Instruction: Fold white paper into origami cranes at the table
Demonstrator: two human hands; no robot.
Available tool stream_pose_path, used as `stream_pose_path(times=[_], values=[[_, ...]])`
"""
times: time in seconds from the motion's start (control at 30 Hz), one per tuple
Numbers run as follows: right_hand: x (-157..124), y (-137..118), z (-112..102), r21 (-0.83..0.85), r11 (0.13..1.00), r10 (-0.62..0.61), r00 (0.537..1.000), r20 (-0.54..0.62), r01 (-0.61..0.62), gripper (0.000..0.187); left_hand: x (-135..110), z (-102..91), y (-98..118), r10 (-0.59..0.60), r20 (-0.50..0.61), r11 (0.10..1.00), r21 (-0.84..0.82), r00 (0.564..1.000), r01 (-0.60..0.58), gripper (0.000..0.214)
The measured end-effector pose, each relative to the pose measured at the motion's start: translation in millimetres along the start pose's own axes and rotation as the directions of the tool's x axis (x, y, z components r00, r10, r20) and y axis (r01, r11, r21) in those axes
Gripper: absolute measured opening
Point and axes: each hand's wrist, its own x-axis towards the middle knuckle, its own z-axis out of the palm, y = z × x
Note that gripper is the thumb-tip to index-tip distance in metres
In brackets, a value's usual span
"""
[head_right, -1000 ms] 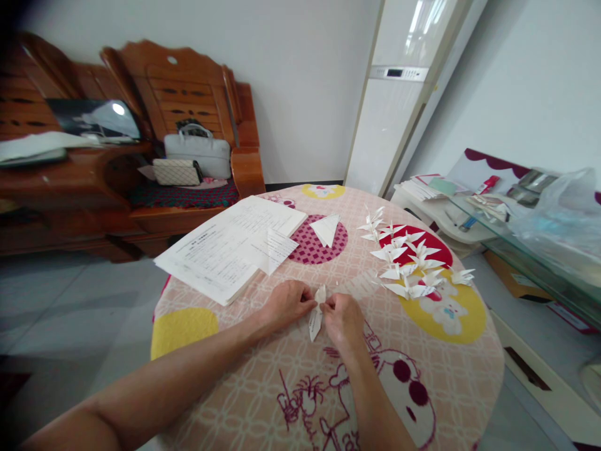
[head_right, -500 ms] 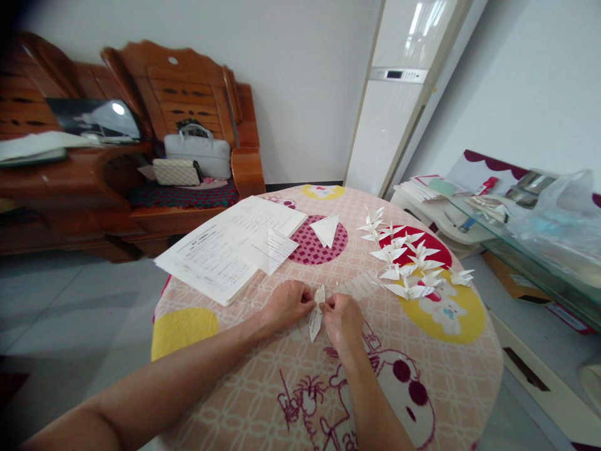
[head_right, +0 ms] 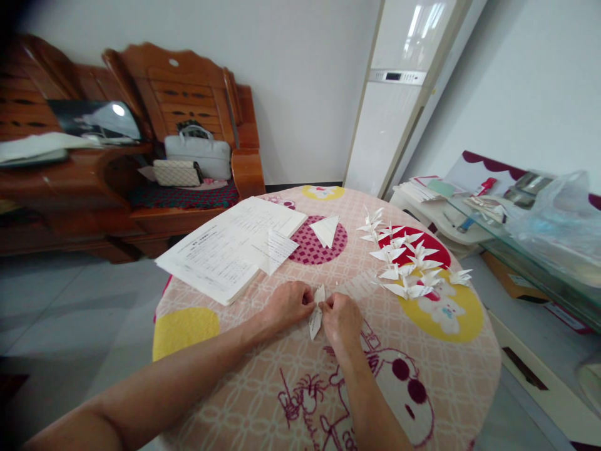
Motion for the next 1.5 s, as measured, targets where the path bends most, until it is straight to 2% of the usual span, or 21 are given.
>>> stream_pose_path(times=[0.17, 0.27, 0.43, 0.7, 0.93, 1.07, 1.3, 1.43, 1.5], values=[[1, 1, 1, 0.012, 1.000, 0.002, 1.000, -0.006, -0.002, 0.019, -3, 6.0, -5, 0.140, -0.103, 0.988, -0.052, 0.985, -0.146, 0.016], [2, 5, 0, 0.065, 0.998, -0.023, 1.000, 0.017, 0.022, 0.018, -4, 7.2, -7, 0.213, -0.079, 0.974, -0.060, 0.974, -0.218, 0.015], [4, 11, -1, 0.179, 0.983, -0.043, 0.997, 0.071, 0.029, 0.011, -2, 5.9, -9, 0.195, -0.045, 0.977, -0.081, 0.980, -0.199, 0.019], [1, 5, -1, 0.083, 0.994, -0.067, 0.998, 0.013, 0.065, 0.009, 0, 2.2, -7, 0.148, -0.013, 0.986, -0.080, 0.989, -0.149, 0.023], [7, 20, 3, 0.293, 0.954, -0.089, 0.993, 0.071, 0.065, 0.014, 1, 0.5, -8, 0.168, -0.013, 0.979, -0.118, 0.986, -0.168, 0.023], [8, 23, 2, 0.378, 0.925, -0.107, 0.983, 0.148, 0.043, 0.012, 0, -0.7, -7, 0.162, -0.003, 0.979, -0.126, 0.987, -0.161, 0.024], [8, 8, -1, 0.148, 0.988, -0.057, 0.997, 0.056, 0.048, 0.014, 1, 1.3, -10, 0.158, -0.055, 0.968, -0.190, 0.986, -0.166, 0.020], [6, 11, 1, 0.213, 0.976, -0.057, 0.997, 0.047, 0.046, 0.015, 3, 0.9, -14, 0.050, -0.050, 0.964, -0.258, 0.998, -0.061, 0.016], [5, 14, 2, 0.256, 0.965, -0.060, 0.997, 0.038, 0.049, 0.016, 4, 0.9, -15, 0.048, -0.030, 0.966, -0.252, 0.998, -0.054, 0.017]])
